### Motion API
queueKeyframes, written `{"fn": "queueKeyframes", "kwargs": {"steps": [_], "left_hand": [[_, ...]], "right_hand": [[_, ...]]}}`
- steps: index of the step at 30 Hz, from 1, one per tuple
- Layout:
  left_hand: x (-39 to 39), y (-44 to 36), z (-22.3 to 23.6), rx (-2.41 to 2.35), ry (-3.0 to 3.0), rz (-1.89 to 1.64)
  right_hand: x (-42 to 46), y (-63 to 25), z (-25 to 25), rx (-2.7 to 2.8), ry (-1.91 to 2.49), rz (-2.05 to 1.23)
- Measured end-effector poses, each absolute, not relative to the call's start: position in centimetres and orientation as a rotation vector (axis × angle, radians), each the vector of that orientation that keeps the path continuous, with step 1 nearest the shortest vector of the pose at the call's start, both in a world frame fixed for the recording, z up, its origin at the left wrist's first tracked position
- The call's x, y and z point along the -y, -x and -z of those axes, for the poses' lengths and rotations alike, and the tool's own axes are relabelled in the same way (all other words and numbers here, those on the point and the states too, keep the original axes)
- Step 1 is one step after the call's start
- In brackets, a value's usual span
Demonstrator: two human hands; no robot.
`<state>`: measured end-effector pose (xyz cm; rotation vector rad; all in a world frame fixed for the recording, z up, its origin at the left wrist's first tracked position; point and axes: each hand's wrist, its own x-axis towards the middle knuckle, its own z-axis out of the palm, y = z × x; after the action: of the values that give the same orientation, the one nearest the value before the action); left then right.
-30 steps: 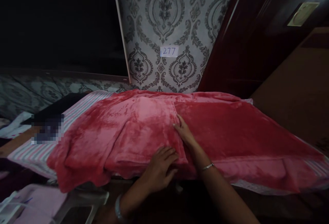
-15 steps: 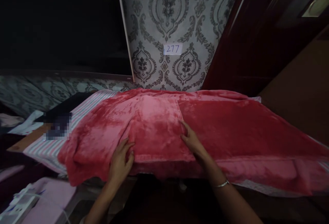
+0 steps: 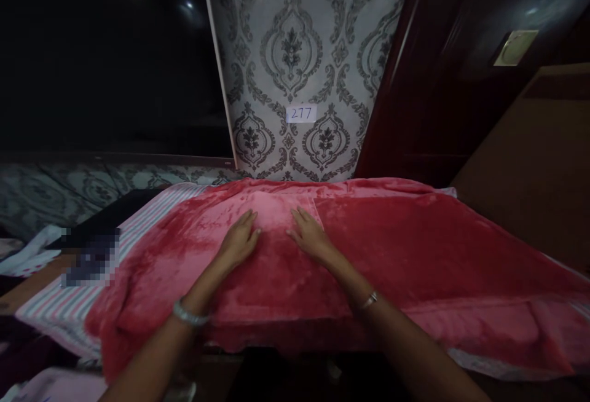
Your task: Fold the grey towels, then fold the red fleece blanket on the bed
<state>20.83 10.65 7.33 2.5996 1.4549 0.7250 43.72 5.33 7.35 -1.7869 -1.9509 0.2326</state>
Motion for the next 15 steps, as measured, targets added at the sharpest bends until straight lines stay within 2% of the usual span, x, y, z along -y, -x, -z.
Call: {"fn": "queueKeyframes", "kwargs": {"steps": [3, 6, 15], "left_hand": [[-14.9, -24.4, -9.3, -1.652, -2.568, -0.456], [-17.9, -26.8, -9.9, -1.788, -2.507, -0.37], [-20.5, -27.6, -2.8, -1.805, -2.529, -0.207]], "right_hand": [[-9.6, -42.3, -9.4, 1.918, 1.924, -0.26], [-12.6, -42.0, -9.9, 1.838, 2.029, -0.242], [-15.6, -43.4, -2.2, 1.882, 2.117, -0.162]]}}
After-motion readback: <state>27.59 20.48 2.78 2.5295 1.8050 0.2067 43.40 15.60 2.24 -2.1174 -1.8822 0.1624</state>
